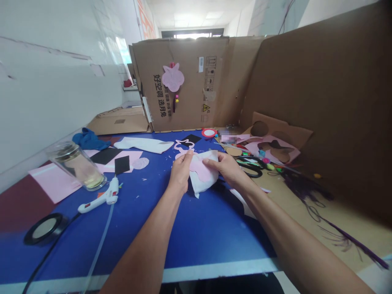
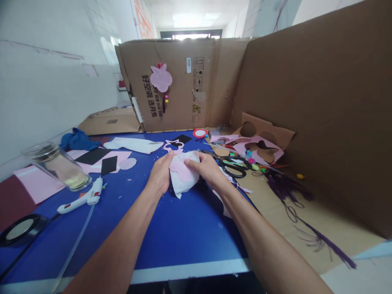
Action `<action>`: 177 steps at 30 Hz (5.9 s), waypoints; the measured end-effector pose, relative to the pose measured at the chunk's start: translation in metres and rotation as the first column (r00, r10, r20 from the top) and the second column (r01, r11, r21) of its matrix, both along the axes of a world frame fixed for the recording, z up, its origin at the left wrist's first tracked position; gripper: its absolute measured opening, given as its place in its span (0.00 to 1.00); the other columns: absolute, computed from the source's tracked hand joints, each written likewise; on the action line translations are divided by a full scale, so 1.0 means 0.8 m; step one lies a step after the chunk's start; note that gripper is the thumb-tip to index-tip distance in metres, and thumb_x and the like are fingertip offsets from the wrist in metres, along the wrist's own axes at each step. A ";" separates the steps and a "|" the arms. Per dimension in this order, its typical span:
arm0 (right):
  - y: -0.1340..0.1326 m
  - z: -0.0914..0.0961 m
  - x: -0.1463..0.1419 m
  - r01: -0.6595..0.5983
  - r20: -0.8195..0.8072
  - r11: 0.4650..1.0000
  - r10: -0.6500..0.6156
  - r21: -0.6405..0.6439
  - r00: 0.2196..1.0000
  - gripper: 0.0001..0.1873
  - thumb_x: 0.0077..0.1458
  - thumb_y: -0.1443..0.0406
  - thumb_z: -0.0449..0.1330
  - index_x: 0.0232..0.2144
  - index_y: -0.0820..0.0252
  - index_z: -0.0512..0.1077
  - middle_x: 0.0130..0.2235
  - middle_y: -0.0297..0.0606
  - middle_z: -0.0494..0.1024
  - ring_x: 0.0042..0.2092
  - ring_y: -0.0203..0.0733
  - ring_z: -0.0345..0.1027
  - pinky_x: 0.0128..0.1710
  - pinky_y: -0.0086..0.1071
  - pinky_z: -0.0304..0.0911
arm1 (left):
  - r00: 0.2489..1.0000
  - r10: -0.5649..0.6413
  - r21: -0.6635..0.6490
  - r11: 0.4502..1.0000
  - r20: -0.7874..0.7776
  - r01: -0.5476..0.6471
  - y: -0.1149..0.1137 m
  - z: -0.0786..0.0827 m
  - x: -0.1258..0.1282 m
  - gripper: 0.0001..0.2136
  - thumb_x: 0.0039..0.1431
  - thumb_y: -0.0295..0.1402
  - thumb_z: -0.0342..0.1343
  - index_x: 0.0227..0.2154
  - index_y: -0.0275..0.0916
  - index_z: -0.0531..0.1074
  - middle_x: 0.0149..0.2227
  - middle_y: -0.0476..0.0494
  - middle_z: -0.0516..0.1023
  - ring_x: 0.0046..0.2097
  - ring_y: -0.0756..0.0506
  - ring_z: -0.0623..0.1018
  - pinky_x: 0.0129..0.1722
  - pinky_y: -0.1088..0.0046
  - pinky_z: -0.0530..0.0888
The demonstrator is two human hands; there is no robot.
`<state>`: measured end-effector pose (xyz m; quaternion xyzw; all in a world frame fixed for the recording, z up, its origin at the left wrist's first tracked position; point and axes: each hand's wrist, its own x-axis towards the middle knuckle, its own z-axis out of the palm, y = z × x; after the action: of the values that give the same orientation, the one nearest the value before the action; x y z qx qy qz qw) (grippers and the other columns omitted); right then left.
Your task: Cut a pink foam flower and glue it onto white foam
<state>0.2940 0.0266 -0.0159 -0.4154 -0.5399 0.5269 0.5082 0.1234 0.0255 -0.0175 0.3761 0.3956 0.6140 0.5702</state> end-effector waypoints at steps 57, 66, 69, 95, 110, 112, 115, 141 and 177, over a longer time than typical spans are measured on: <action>0.000 0.000 0.006 -0.063 -0.010 0.998 0.062 -0.019 0.998 0.20 0.44 0.55 0.79 0.36 0.58 0.81 0.34 0.38 0.85 0.32 0.44 0.75 0.33 0.34 0.69 | 0.997 -0.067 -0.024 0.998 -0.048 0.066 -0.012 0.012 0.001 0.20 0.37 0.34 0.77 0.36 0.37 0.80 0.29 0.47 0.81 0.29 0.47 0.78 0.32 0.71 0.73; -0.001 0.001 0.005 -0.061 -0.003 0.998 0.061 -0.011 0.998 0.19 0.44 0.56 0.80 0.34 0.59 0.81 0.32 0.35 0.84 0.32 0.42 0.74 0.33 0.33 0.67 | 0.997 -0.034 -0.030 0.999 -0.070 0.032 -0.012 0.013 0.002 0.15 0.39 0.35 0.76 0.31 0.37 0.80 0.28 0.45 0.81 0.29 0.46 0.78 0.30 0.71 0.73; -0.002 0.002 0.004 -0.061 0.005 0.998 0.061 -0.011 0.998 0.19 0.45 0.55 0.79 0.34 0.59 0.81 0.32 0.35 0.83 0.31 0.42 0.73 0.32 0.33 0.66 | 0.997 -0.010 -0.018 1.000 -0.081 0.009 -0.012 0.012 0.002 0.15 0.39 0.35 0.75 0.31 0.38 0.80 0.27 0.47 0.80 0.28 0.47 0.77 0.29 0.72 0.72; 0.000 0.003 0.006 -0.008 -0.017 1.000 0.007 -0.007 1.000 0.20 0.48 0.53 0.76 0.38 0.57 0.81 0.36 0.38 0.86 0.33 0.45 0.75 0.36 0.36 0.69 | 0.983 -0.166 -0.061 0.983 0.073 0.171 -0.012 0.010 0.005 0.17 0.41 0.29 0.75 0.37 0.36 0.84 0.38 0.38 0.87 0.35 0.43 0.84 0.39 0.66 0.80; 0.001 0.000 0.005 -0.024 -0.062 1.000 0.023 -0.020 0.998 0.23 0.51 0.45 0.74 0.35 0.56 0.79 0.34 0.36 0.83 0.33 0.43 0.73 0.34 0.34 0.67 | 0.997 -0.062 -0.037 0.997 0.053 0.065 -0.011 0.009 0.004 0.16 0.41 0.33 0.75 0.35 0.35 0.84 0.34 0.40 0.86 0.32 0.42 0.83 0.37 0.66 0.79; 0.002 0.002 0.005 -0.022 -0.078 1.000 0.020 -0.021 0.997 0.24 0.53 0.43 0.73 0.34 0.56 0.78 0.33 0.35 0.82 0.33 0.42 0.73 0.34 0.34 0.68 | 0.997 -0.053 -0.035 0.998 0.055 0.055 -0.011 0.010 0.004 0.15 0.41 0.33 0.75 0.35 0.35 0.84 0.33 0.40 0.86 0.32 0.42 0.84 0.37 0.66 0.79; 0.001 0.004 0.005 -0.035 -0.069 0.999 0.033 -0.022 0.997 0.24 0.52 0.44 0.74 0.36 0.55 0.79 0.35 0.36 0.83 0.34 0.43 0.74 0.34 0.34 0.69 | 0.998 -0.025 -0.045 0.999 0.062 0.028 -0.011 0.011 0.004 0.15 0.41 0.32 0.75 0.35 0.35 0.84 0.33 0.40 0.86 0.32 0.42 0.83 0.36 0.66 0.79; -0.001 0.003 0.003 -0.044 0.021 0.999 0.044 0.004 0.999 0.22 0.47 0.48 0.76 0.36 0.58 0.82 0.36 0.39 0.86 0.37 0.48 0.77 0.39 0.38 0.71 | 0.998 -0.008 -0.078 0.997 0.064 0.013 -0.010 0.010 0.005 0.14 0.41 0.32 0.75 0.34 0.34 0.84 0.32 0.39 0.86 0.30 0.41 0.84 0.33 0.65 0.80; -0.019 0.015 0.006 -0.108 0.350 0.421 -0.557 0.901 0.753 0.13 0.64 0.72 0.60 0.44 0.52 0.82 0.44 0.42 0.83 0.46 0.50 0.76 0.46 0.43 0.68 | 0.851 -0.256 -0.218 0.896 0.458 0.387 -0.019 0.039 -0.004 0.34 0.74 0.60 0.38 0.48 0.36 0.80 0.44 0.31 0.86 0.41 0.38 0.85 0.42 0.59 0.82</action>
<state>0.2992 0.0117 -0.0042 -0.3073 -0.7970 -0.0757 0.5144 0.1202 0.0103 0.0137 0.2056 0.2841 0.5064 0.7878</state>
